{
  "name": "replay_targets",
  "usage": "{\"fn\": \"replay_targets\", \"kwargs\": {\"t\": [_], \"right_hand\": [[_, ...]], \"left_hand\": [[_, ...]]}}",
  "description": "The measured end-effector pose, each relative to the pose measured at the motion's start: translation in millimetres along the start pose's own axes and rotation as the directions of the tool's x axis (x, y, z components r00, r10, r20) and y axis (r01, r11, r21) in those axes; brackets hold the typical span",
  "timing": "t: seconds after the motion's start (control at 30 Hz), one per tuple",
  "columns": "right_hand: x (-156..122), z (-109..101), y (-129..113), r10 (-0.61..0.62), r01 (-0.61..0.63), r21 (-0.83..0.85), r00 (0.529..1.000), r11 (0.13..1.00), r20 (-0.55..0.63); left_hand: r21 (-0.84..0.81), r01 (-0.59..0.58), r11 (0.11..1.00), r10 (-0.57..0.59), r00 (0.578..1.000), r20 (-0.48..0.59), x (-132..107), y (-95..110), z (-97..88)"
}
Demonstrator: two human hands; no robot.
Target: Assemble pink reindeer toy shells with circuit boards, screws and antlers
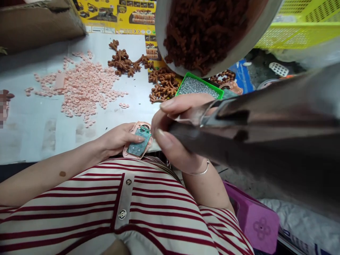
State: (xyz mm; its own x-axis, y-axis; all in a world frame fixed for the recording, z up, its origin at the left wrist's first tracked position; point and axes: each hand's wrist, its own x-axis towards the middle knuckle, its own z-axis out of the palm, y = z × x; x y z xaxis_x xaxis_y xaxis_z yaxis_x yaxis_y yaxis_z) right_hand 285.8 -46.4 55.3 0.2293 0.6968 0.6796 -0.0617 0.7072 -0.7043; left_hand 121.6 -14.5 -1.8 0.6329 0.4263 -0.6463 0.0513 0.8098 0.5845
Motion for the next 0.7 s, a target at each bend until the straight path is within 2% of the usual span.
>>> {"fn": "replay_targets", "kwargs": {"t": [0.1,0.2,0.3,0.37,0.5,0.7], "right_hand": [[1,-15,-4,0.032,-0.054,-0.142,0.988,0.988,-0.152],[-4,-35,4,-0.006,-0.05,-0.214,0.968,0.975,-0.252],[-12,-52,17,-0.036,-0.032,-0.244,0.963,0.969,-0.268],[-18,-58,24,-0.047,-0.032,-0.269,0.958,0.963,-0.282],[-24,-63,31,-0.057,-0.045,-0.304,0.946,0.952,-0.319],[-24,-67,35,-0.018,-0.08,-0.305,0.951,0.949,-0.308]], "left_hand": [[-0.017,-0.03,0.999,0.029,1.0,-0.01,1,0,-3.6],[-0.083,-0.126,0.989,0.123,0.992,-0.036,5,3,-3.8],[-0.108,-0.204,0.973,0.194,0.977,-0.093,10,6,-0.5],[-0.102,-0.216,0.971,0.204,0.972,-0.116,13,8,1.7],[-0.089,-0.203,0.975,0.191,0.974,-0.125,14,9,3.3],[-0.107,-0.207,0.972,0.194,0.973,-0.123,13,8,2.1]]}}
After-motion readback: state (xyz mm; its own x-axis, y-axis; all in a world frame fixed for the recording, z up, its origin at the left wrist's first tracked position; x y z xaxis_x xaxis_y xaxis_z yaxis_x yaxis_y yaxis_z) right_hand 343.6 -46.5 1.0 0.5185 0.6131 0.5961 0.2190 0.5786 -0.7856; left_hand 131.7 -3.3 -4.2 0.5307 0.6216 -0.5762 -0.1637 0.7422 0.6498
